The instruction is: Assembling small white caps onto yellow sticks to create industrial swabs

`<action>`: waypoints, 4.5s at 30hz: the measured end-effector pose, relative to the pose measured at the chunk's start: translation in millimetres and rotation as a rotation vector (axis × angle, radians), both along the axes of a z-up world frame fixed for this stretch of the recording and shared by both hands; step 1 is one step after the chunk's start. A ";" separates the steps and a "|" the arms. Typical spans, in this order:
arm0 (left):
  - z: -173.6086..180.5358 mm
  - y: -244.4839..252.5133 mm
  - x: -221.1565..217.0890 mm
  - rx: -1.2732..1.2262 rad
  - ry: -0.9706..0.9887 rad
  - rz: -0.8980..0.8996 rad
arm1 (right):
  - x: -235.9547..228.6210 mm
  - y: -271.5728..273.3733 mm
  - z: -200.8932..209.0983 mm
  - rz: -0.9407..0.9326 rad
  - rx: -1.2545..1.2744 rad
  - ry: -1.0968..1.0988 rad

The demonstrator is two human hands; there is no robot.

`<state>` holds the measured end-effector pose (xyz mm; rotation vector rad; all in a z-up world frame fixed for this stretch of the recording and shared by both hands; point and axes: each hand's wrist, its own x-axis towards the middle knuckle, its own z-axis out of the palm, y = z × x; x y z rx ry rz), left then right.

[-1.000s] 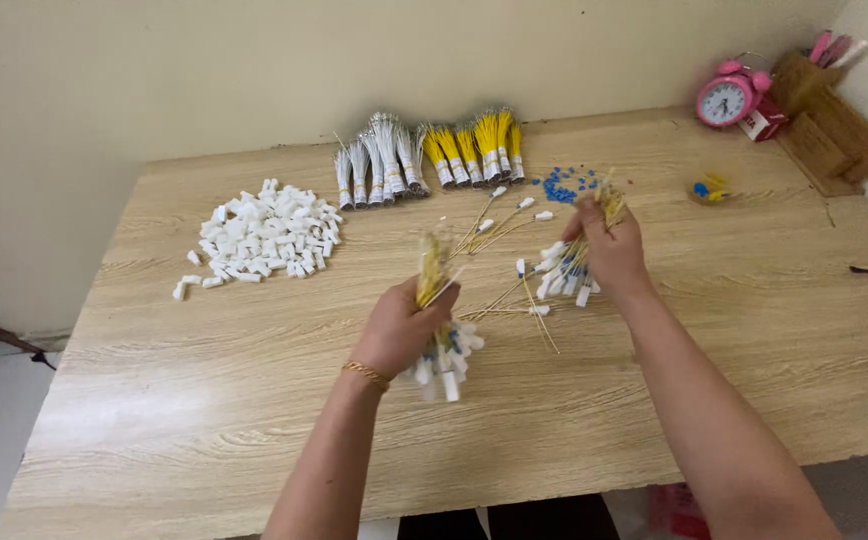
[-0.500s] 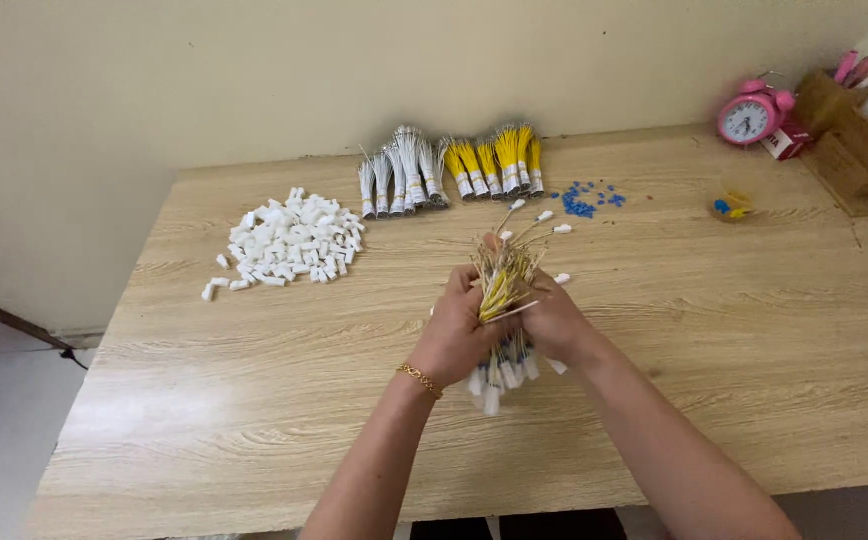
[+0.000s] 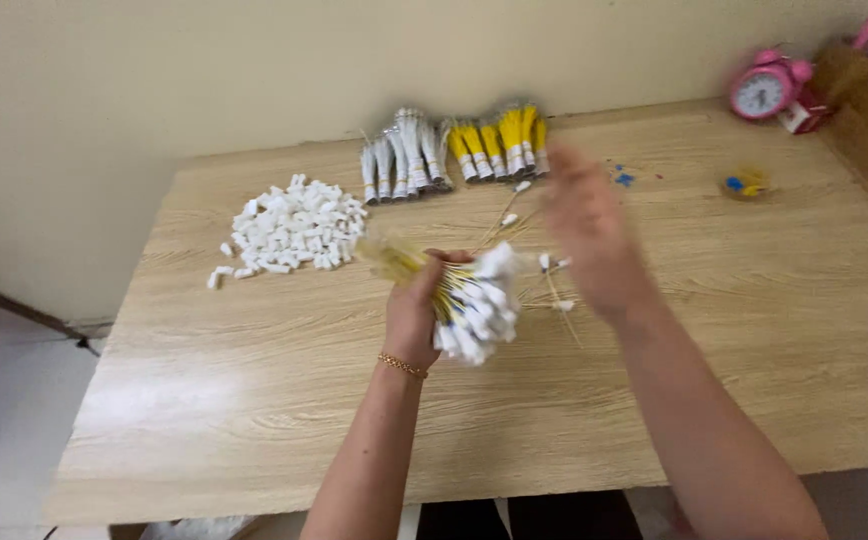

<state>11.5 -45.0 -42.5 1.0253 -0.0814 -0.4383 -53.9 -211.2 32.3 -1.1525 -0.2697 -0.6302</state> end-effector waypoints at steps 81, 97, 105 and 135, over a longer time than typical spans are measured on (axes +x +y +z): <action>-32.9 56.5 11.7 -0.176 0.117 0.375 | -7.8 -89.9 -137.7 -0.276 -1.775 0.699; -39.8 48.1 16.1 -0.309 0.165 0.230 | -39.1 -219.3 -111.8 -0.768 -1.611 1.346; -46.3 30.6 16.3 -0.147 0.191 0.204 | 20.3 -140.7 -136.7 -0.468 -1.681 1.030; -28.1 12.2 -6.1 -0.193 0.139 0.035 | 128.1 -162.9 -185.0 -0.542 -1.905 0.666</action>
